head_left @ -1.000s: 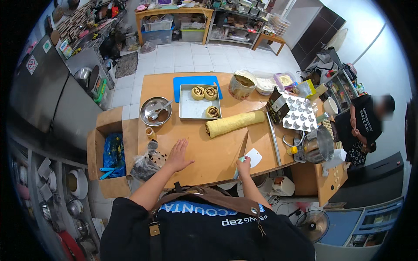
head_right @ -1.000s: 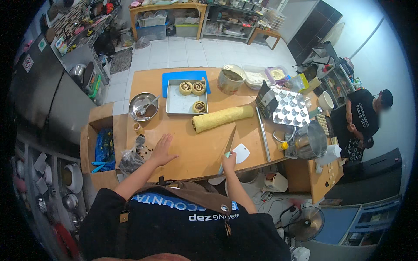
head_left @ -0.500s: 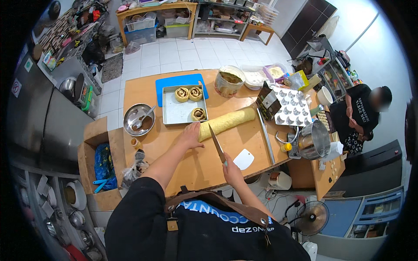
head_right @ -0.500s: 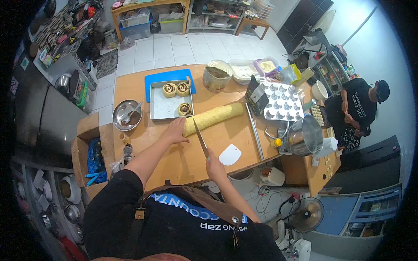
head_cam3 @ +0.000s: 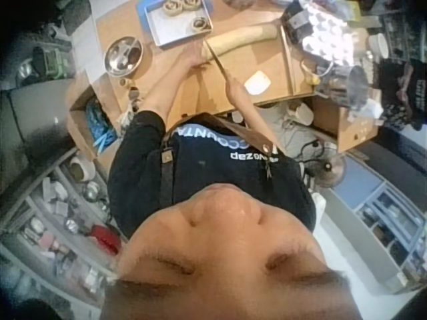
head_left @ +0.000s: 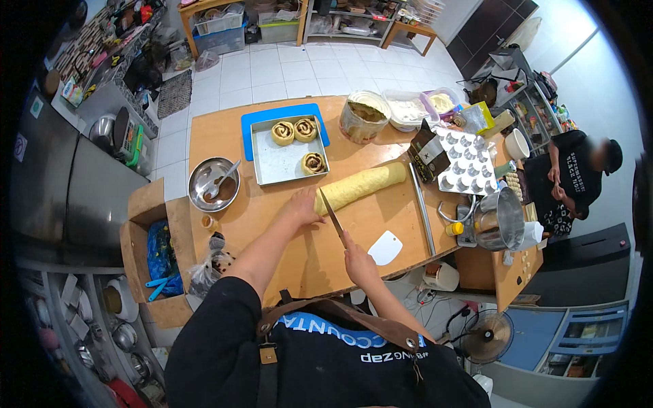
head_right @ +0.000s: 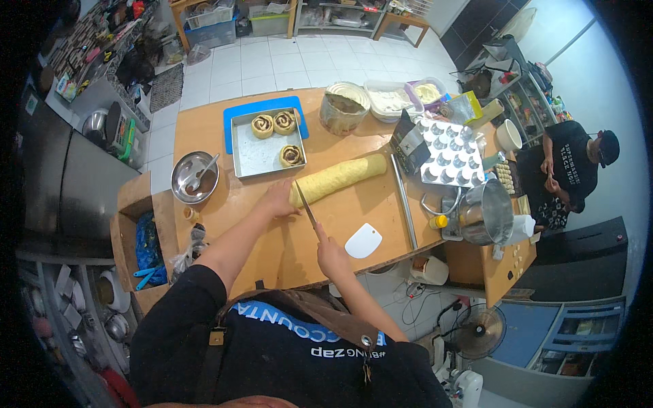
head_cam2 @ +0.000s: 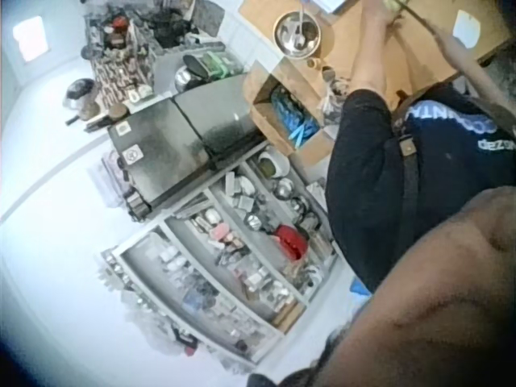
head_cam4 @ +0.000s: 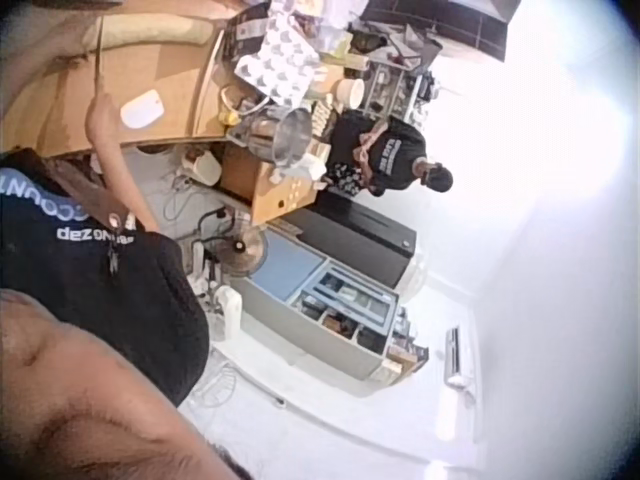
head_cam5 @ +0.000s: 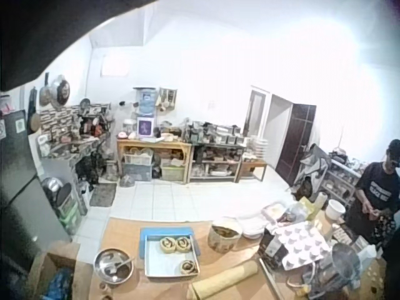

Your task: The person cuts slices from a large roll of dough using a knife and places the slices into a square baking pan. The person then adjusts the position of the dough slices in the pan to ensure they are evenly spaced.

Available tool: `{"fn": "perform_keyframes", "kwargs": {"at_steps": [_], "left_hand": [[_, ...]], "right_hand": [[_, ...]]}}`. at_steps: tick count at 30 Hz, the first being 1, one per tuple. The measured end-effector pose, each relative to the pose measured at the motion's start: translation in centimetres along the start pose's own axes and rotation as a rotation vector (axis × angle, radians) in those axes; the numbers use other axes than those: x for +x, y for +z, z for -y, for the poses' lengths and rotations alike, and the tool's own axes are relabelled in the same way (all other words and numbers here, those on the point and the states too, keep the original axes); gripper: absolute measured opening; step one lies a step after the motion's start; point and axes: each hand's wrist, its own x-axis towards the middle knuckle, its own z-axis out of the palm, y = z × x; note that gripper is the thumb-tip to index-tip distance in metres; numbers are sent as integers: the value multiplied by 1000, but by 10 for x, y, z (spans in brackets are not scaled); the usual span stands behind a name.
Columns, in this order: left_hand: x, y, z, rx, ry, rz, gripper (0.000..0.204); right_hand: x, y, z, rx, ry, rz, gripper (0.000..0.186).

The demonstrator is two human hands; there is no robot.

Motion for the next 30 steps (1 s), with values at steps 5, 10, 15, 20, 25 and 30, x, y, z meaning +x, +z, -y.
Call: {"fn": "perform_keyframes", "kwargs": {"at_steps": [5,10,15,20,25,30], "left_hand": [[5,4,-3,-5,-7,-32,115],[4,13,-1,40,-26,-111,113],[2,14,0,68,-24,-149,111],[2,8,-4,83,-69,-93,110],[-7,1,-5,80,-83,-120,123],[-23,-7,28,-36,-105,-140,133]], "right_hand": [[5,4,-4,-10,-30,-29,61],[10,3,0,-48,-46,-17,61],[12,2,3,-46,-25,-20,59],[15,2,4,-29,-37,-33,59],[16,1,4,-54,-34,-15,59],[15,2,5,20,-56,-129,59]]}}
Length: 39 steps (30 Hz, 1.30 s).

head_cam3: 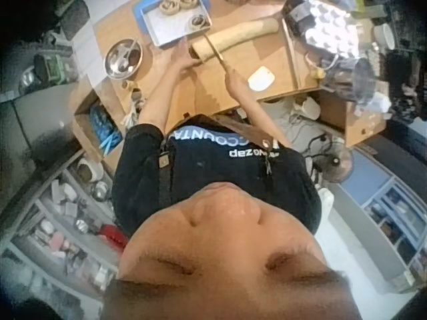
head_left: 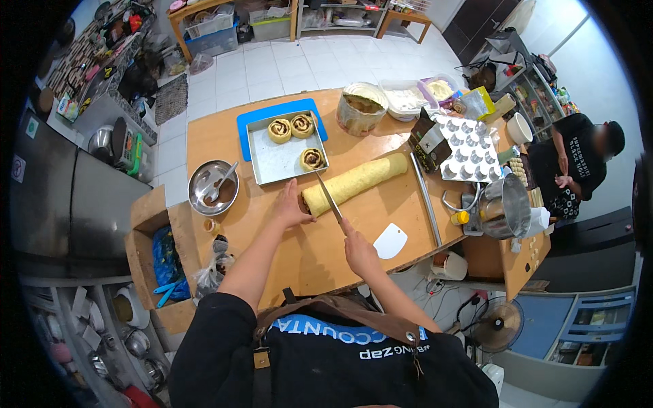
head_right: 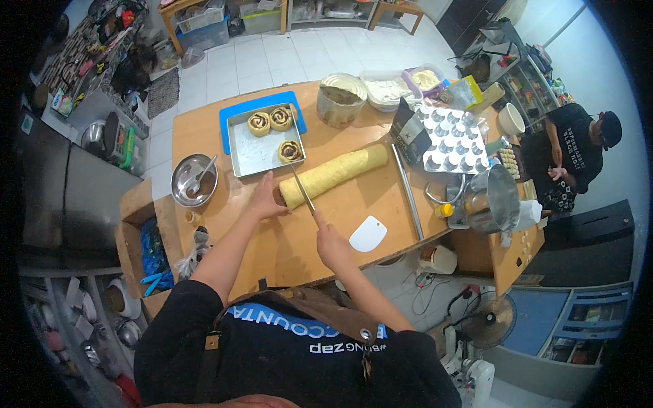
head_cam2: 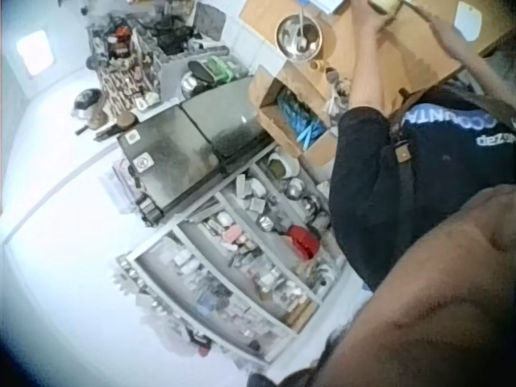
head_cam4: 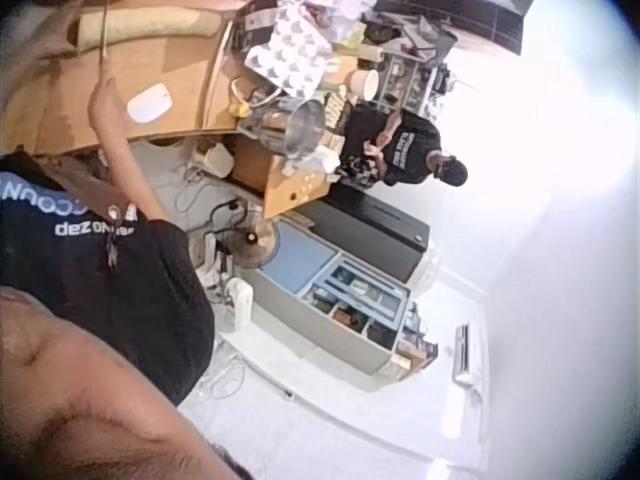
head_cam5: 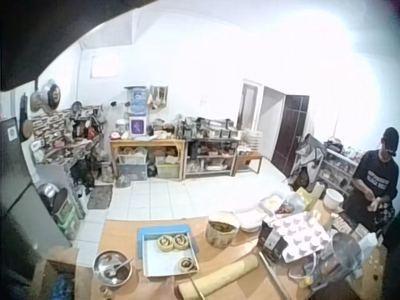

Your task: The person cuts slices from a large roll of dough using a knife and places the slices into a square baking pan. The person then adjusts the position of the dough slices in the pan to ensure they are evenly spaced.

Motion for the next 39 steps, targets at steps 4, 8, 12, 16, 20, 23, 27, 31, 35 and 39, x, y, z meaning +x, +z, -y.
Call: {"fn": "perform_keyframes", "kwargs": {"at_steps": [4,8,12,16,20,23,27,31,35,39], "left_hand": [[-9,2,7,-64,1,7,128],[-7,10,-4,-44,95,-16,117],[-1,23,-7,-45,148,-42,101],[-1,28,-9,-81,199,-119,84],[-3,27,-8,-79,207,-157,79],[-5,23,-12,-104,204,-138,78],[-5,25,-10,-88,181,-147,77],[-5,25,-11,-99,199,-151,77],[-4,28,-9,-123,191,-163,79],[-1,31,-4,-111,213,-179,81]], "right_hand": [[3,8,-4,-20,-27,17,59],[5,14,-3,-46,-17,38,56],[10,22,-7,-67,-42,11,56],[11,23,-8,-62,-43,-4,56],[13,23,-6,-64,-36,-13,56],[13,23,-7,-71,-30,-14,56],[13,21,-4,-70,-67,-43,56],[16,22,-4,-105,-55,-26,56],[16,22,-2,-85,-57,-38,55],[20,22,2,-71,6,-40,39]]}}
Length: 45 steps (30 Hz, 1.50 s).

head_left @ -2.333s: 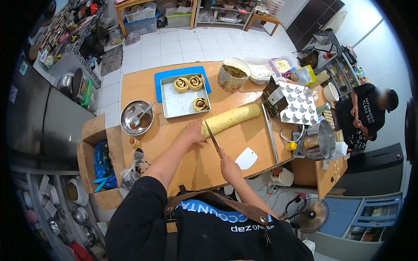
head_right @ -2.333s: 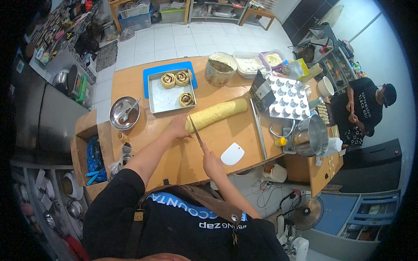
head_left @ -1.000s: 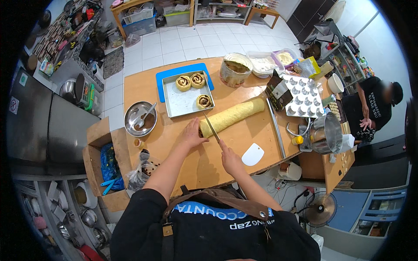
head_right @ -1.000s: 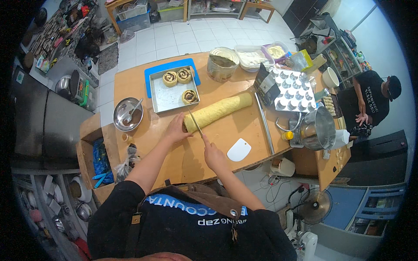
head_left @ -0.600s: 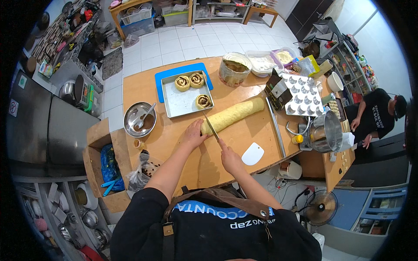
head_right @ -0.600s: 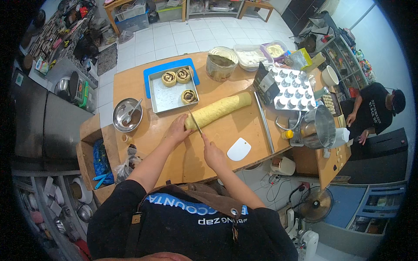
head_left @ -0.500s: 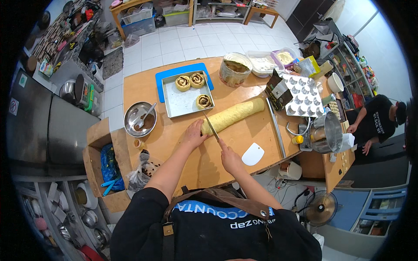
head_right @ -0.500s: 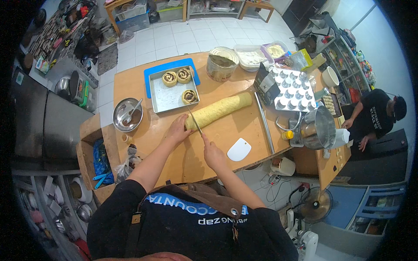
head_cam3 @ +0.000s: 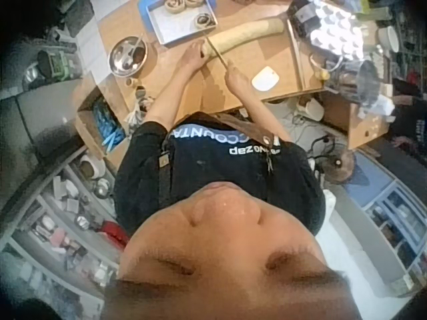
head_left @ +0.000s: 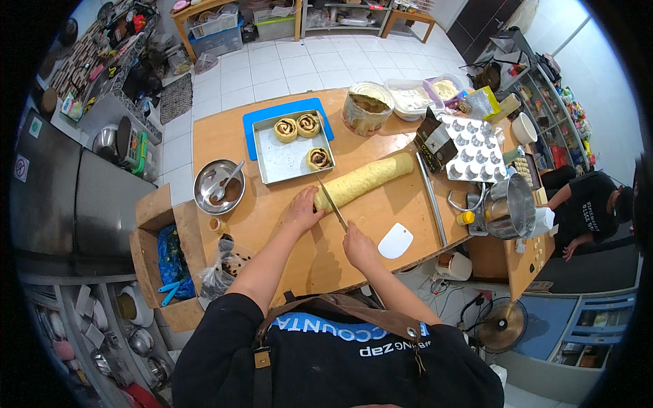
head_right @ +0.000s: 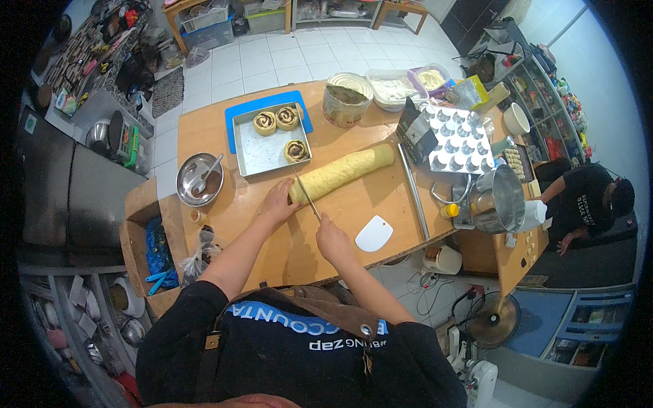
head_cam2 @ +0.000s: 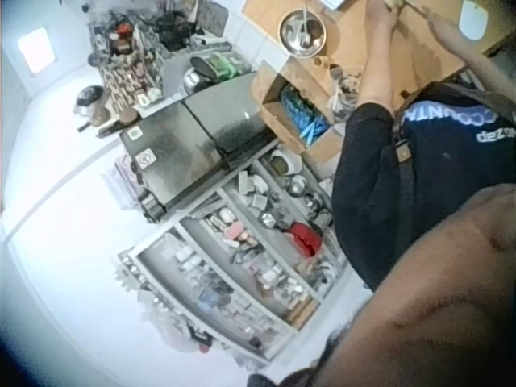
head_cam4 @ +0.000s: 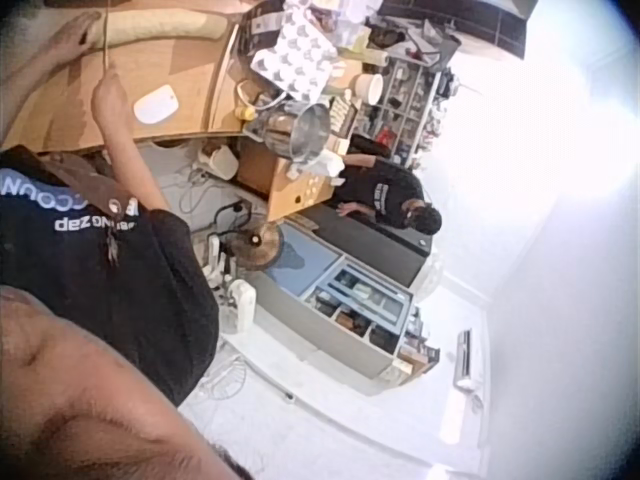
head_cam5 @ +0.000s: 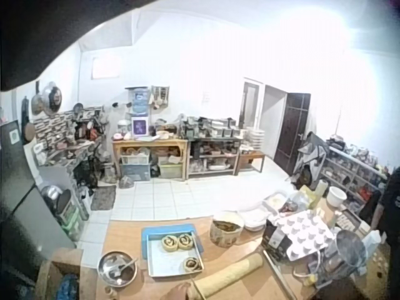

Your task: The person cuts slices from a large roll of dough using a knife and places the slices into a square baking pan. The person then adjusts the position of the dough slices in the pan to ensure they are evenly spaced.

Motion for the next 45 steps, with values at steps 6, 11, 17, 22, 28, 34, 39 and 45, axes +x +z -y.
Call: {"fn": "perform_keyframes", "kwargs": {"at_steps": [6,11,17,22,28,34,39,45], "left_hand": [[7,-10,-13,77,-50,101,97],[25,-15,-35,248,-116,236,102],[30,1,-30,308,-178,212,85],[31,7,-25,291,-165,186,82],[33,3,-30,313,-168,210,79],[34,-1,-34,362,-156,234,75],[36,9,-32,428,-148,200,75],[40,8,-31,396,-206,296,80]], "right_hand": [[16,-14,10,-47,68,101,18],[26,-20,14,-76,102,150,17],[32,-21,19,-45,116,188,19],[34,-19,19,-37,122,198,18],[41,-13,17,-77,127,231,15],[45,-5,17,-70,107,299,17],[41,28,3,4,122,221,18],[55,27,-5,77,44,178,20]]}}
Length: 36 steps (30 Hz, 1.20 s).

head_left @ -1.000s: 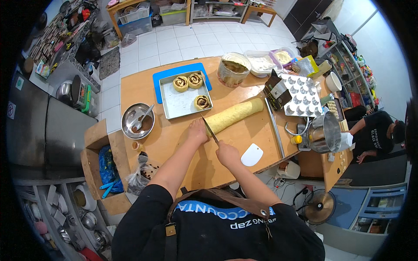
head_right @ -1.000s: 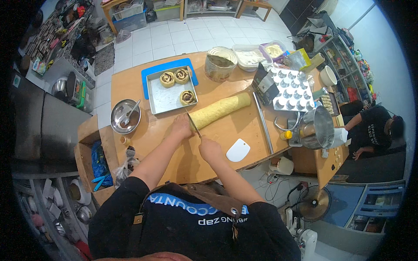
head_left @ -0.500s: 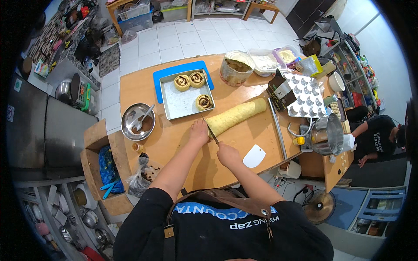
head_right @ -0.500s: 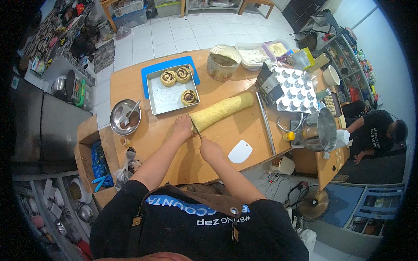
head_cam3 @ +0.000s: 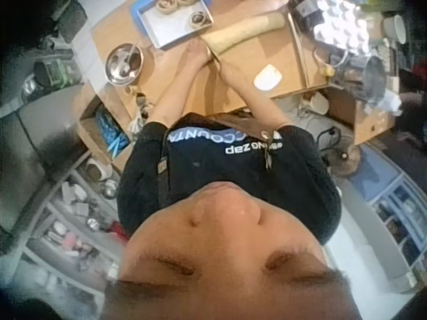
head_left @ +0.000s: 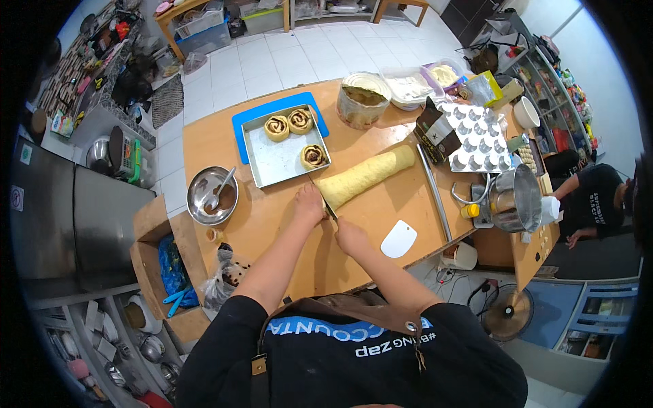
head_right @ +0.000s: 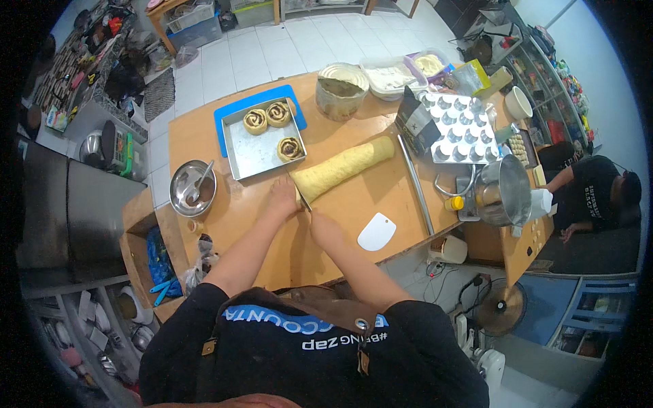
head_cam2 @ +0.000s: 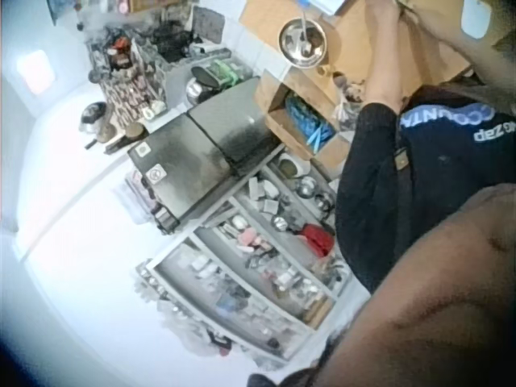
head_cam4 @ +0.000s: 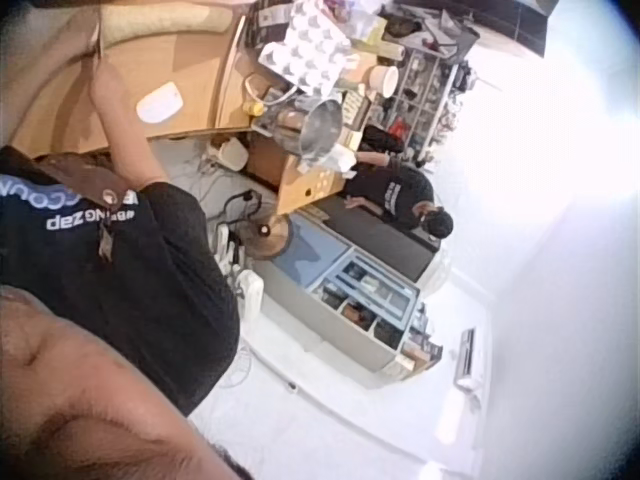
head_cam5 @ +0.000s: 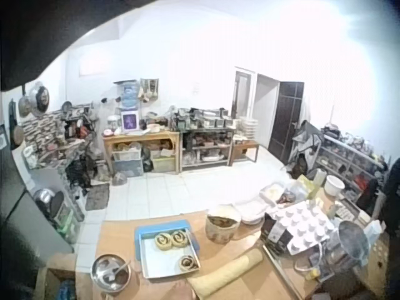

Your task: The person cuts slices from a large roll of dough using a knife and places the slices into a square baking pan. The person then adjusts the position of the dough slices in the pan to ensure they are evenly spaced.

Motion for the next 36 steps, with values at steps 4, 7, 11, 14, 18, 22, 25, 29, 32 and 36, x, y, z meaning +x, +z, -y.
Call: {"fn": "perform_keyframes", "kwargs": {"at_steps": [4,7,11,14,18,22,25,29,32,36], "left_hand": [[-4,4,1,-25,-6,-53,84],[-1,1,1,-9,18,-69,85],[-1,0,2,-40,-13,-81,85],[-10,4,4,-59,-5,-77,84],[-13,0,7,-33,48,-84,83],[-16,6,6,-51,40,-248,81],[-13,0,14,-125,28,-142,85],[-26,-1,15,-239,28,-144,92],[-37,9,31,-368,31,-205,92],[-35,32,41,-477,111,-378,89]], "right_hand": [[-10,8,5,-34,99,31,21],[0,1,-3,-9,69,60,20],[-5,14,-6,-3,30,-22,22],[-9,12,-5,7,20,-21,23],[-15,23,-7,13,17,-66,21],[-7,30,-14,-9,-64,-128,20],[2,23,-10,-11,-20,-111,20],[-23,11,-21,24,-3,-122,22],[-61,-24,-14,90,43,-139,22],[-83,-28,-44,127,127,-174,23]]}}
